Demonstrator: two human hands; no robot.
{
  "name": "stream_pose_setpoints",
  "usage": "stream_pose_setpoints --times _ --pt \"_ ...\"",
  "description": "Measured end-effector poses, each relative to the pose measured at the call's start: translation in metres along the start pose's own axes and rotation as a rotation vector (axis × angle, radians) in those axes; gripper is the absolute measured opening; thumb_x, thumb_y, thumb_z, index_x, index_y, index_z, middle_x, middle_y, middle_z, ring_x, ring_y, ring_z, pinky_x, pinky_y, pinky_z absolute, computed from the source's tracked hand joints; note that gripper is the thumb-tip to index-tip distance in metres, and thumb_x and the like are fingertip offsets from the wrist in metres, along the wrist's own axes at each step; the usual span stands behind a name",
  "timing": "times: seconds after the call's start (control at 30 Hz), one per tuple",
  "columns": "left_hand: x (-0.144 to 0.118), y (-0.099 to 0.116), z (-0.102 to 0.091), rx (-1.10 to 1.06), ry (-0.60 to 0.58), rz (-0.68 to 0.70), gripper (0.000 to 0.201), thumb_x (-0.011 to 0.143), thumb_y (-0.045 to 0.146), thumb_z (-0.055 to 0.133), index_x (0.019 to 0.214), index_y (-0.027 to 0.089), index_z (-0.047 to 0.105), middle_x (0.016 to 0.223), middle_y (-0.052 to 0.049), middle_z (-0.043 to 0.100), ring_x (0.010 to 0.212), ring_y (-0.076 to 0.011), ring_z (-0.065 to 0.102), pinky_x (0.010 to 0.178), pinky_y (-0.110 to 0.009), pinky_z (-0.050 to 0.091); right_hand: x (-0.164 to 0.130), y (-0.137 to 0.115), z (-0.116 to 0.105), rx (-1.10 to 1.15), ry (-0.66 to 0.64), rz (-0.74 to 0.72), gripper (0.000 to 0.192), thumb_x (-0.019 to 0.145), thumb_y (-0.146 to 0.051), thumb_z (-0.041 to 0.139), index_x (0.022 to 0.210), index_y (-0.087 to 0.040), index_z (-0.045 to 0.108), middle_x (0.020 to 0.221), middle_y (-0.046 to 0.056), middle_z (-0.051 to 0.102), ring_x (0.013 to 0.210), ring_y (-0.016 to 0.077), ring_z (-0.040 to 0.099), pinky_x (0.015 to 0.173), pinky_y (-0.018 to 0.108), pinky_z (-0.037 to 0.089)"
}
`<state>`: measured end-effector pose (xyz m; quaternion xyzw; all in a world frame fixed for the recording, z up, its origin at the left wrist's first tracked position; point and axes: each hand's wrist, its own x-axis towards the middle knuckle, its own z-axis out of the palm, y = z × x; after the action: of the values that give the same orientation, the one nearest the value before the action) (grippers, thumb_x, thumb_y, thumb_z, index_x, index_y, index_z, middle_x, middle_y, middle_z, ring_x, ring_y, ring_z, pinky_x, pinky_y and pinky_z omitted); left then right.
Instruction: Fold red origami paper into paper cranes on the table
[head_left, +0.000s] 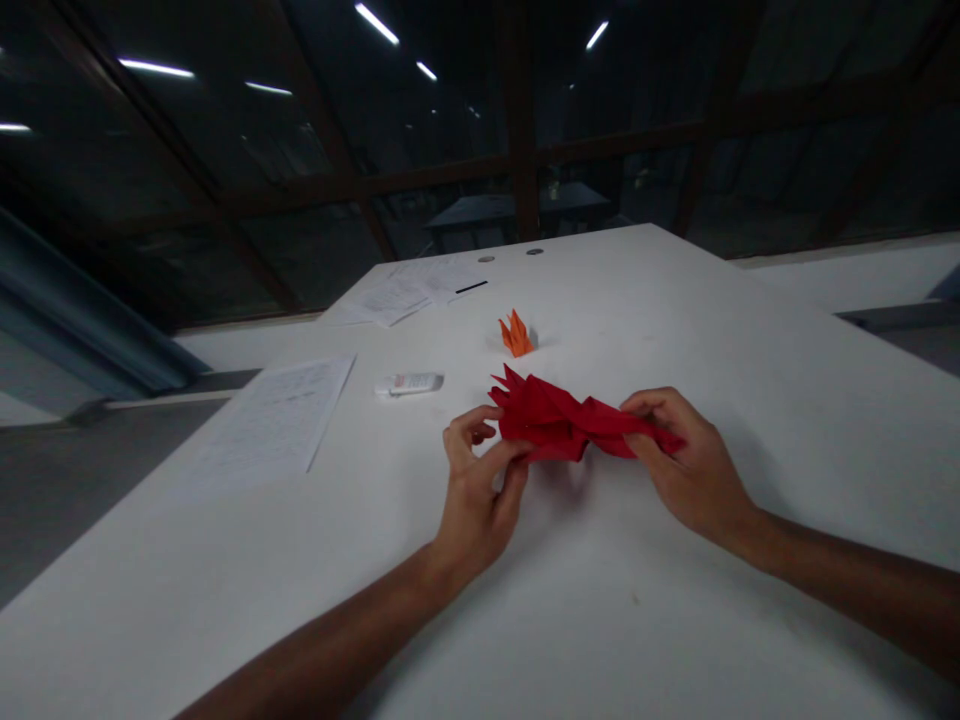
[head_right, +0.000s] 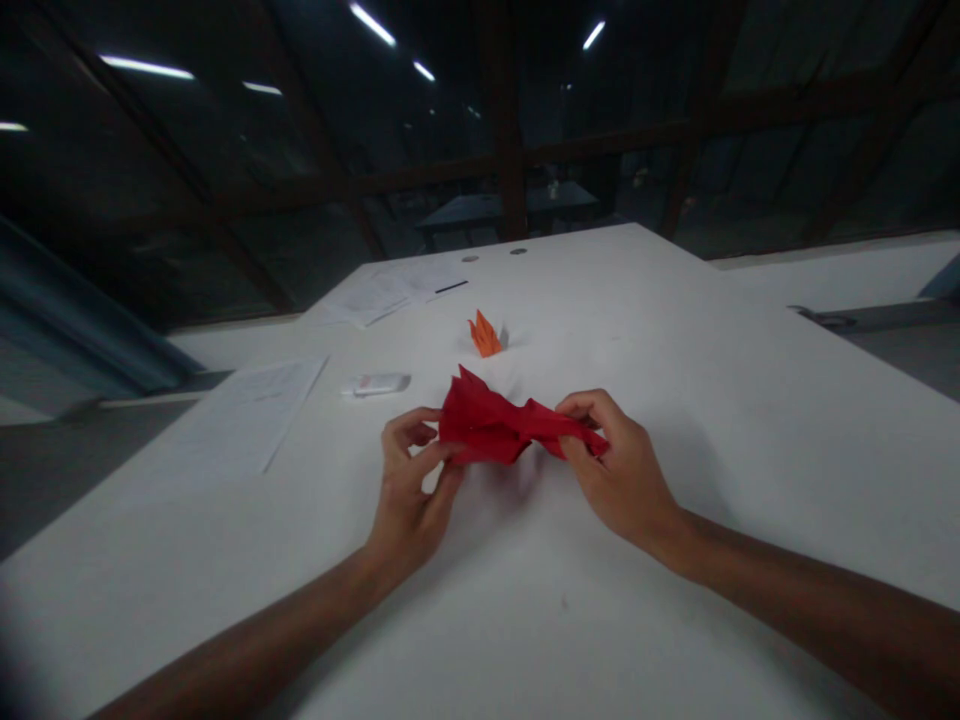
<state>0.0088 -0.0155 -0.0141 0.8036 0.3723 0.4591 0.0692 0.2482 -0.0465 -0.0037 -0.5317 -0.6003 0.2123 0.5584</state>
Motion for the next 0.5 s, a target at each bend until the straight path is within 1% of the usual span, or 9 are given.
stream_pose_setpoints --times 0.07,0.1,0.17,0.2,0.27,0.33,0.43,0.5 --pt "0.002 -0.004 0.001 -0.125 0.013 -0.129 0.029 0.094 0.013 0.056 0.119 0.028 0.061 0.125 -0.008 0.048 0.115 -0.0243 0.049 0.092 -0.040 0.045 0.002 0.001 0.001 0.086 0.003 0.071 0.017 0.086 -0.017 0.060 0.101 -0.025 0.061 0.092 0.000 0.069 0.083 0.0174 0.066 0.074 0.031 0.052" --pt "0.003 -0.006 0.002 -0.192 0.008 -0.190 0.033 0.095 0.017 0.056 0.127 0.028 0.055 0.121 -0.008 0.050 0.108 -0.0225 0.052 0.089 -0.039 0.047 0.002 0.003 0.002 0.144 0.008 0.121 0.017 0.086 -0.019 0.062 0.102 -0.025 0.060 0.092 0.001 0.068 0.081 0.0173 0.066 0.072 0.031 0.052" --pt "0.003 -0.009 0.004 -0.325 -0.031 -0.285 0.039 0.098 0.025 0.056 0.135 0.028 0.045 0.117 -0.007 0.054 0.097 -0.0198 0.055 0.084 -0.036 0.049 0.004 0.005 0.004 0.309 0.013 0.247 0.022 0.084 -0.024 0.067 0.104 -0.025 0.058 0.091 0.000 0.068 0.074 0.0172 0.065 0.064 0.032 0.052" --pt "0.003 -0.010 0.005 -0.370 -0.055 -0.309 0.040 0.098 0.028 0.056 0.136 0.027 0.043 0.117 -0.007 0.055 0.095 -0.0191 0.056 0.084 -0.035 0.049 0.005 0.006 0.005 0.412 0.012 0.314 0.024 0.083 -0.027 0.069 0.104 -0.025 0.057 0.090 0.000 0.068 0.071 0.0172 0.064 0.062 0.032 0.052" --pt "0.002 -0.011 0.005 -0.373 -0.093 -0.306 0.040 0.097 0.032 0.060 0.133 0.027 0.044 0.121 -0.008 0.056 0.098 -0.0196 0.056 0.086 -0.036 0.049 0.007 0.007 0.007 0.600 -0.003 0.434 0.028 0.080 -0.029 0.074 0.102 -0.025 0.058 0.091 0.000 0.068 0.072 0.0174 0.064 0.061 0.033 0.054" --pt "0.002 -0.009 0.004 -0.286 -0.119 -0.260 0.044 0.093 0.034 0.066 0.132 0.026 0.046 0.125 -0.008 0.055 0.105 -0.0213 0.055 0.090 -0.038 0.048 0.008 0.007 0.010 0.728 -0.031 0.516 0.027 0.078 -0.027 0.079 0.099 -0.023 0.063 0.095 0.003 0.069 0.079 0.0181 0.064 0.065 0.034 0.055" --pt "0.003 -0.006 0.002 -0.169 -0.165 -0.184 0.050 0.090 0.036 0.070 0.134 0.027 0.048 0.129 -0.009 0.055 0.112 -0.0237 0.054 0.094 -0.040 0.048 0.006 0.007 0.012 0.842 -0.112 0.617 0.026 0.072 -0.024 0.084 0.094 -0.020 0.070 0.097 0.005 0.071 0.082 0.0189 0.064 0.064 0.032 0.055" --pt "0.003 -0.004 0.001 -0.123 -0.176 -0.146 0.048 0.091 0.037 0.070 0.134 0.027 0.050 0.130 -0.009 0.056 0.117 -0.0249 0.053 0.096 -0.041 0.047 0.004 0.007 0.013 0.885 -0.176 0.667 0.026 0.070 -0.024 0.086 0.092 -0.020 0.072 0.093 0.006 0.072 0.081 0.0193 0.064 0.063 0.032 0.056"
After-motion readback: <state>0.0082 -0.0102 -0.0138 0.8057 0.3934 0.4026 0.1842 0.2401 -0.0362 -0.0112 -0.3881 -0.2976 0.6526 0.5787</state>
